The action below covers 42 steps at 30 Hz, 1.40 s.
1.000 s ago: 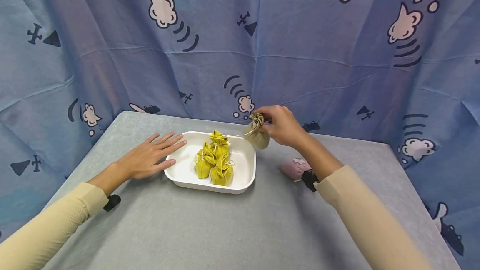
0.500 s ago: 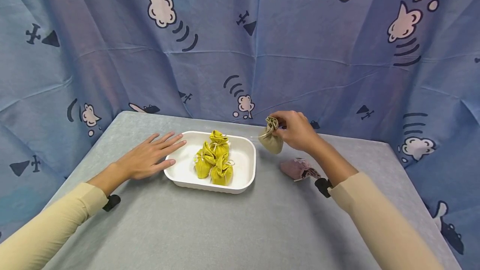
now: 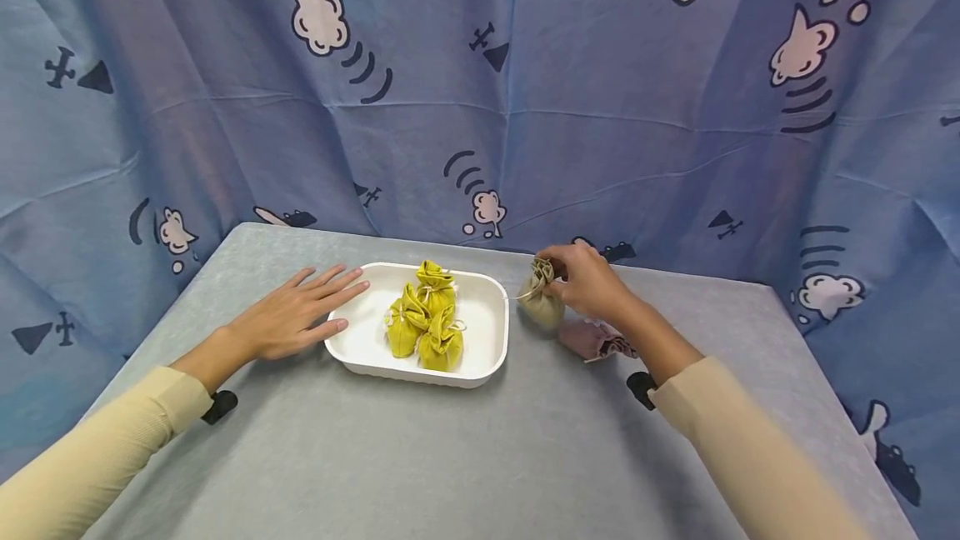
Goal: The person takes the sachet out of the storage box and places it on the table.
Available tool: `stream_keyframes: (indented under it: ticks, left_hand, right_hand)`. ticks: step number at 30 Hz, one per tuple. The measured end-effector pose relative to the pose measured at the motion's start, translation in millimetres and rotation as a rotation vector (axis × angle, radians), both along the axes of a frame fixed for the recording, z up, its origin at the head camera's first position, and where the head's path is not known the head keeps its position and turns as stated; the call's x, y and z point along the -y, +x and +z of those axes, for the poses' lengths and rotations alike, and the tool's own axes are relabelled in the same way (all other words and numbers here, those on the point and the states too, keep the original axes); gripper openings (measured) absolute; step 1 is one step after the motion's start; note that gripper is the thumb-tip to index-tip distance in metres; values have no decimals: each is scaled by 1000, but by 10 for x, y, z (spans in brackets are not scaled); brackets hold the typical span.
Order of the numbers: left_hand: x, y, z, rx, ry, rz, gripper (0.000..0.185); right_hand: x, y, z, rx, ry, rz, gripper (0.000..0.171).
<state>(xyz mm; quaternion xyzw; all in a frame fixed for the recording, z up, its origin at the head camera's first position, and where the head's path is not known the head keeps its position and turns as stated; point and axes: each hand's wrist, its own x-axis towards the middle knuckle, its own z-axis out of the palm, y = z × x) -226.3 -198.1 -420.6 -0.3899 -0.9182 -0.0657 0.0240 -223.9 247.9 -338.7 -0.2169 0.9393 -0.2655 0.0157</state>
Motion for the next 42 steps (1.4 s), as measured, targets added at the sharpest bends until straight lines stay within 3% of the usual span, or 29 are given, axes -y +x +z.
stream_keyframes:
  ticks: [12,29,42]
  left_hand:
    - [0,-12,-20,-5,3,0,63]
    - [2,-16,-18,4,1,-1,63]
    - [3,-11,0,8,0,0,62]
  right_hand:
    - [28,-21,-198,16,-12,36,39]
    - [76,-44,22,39,-12,27,43]
    - [278,-38,63,27,-64,79,46]
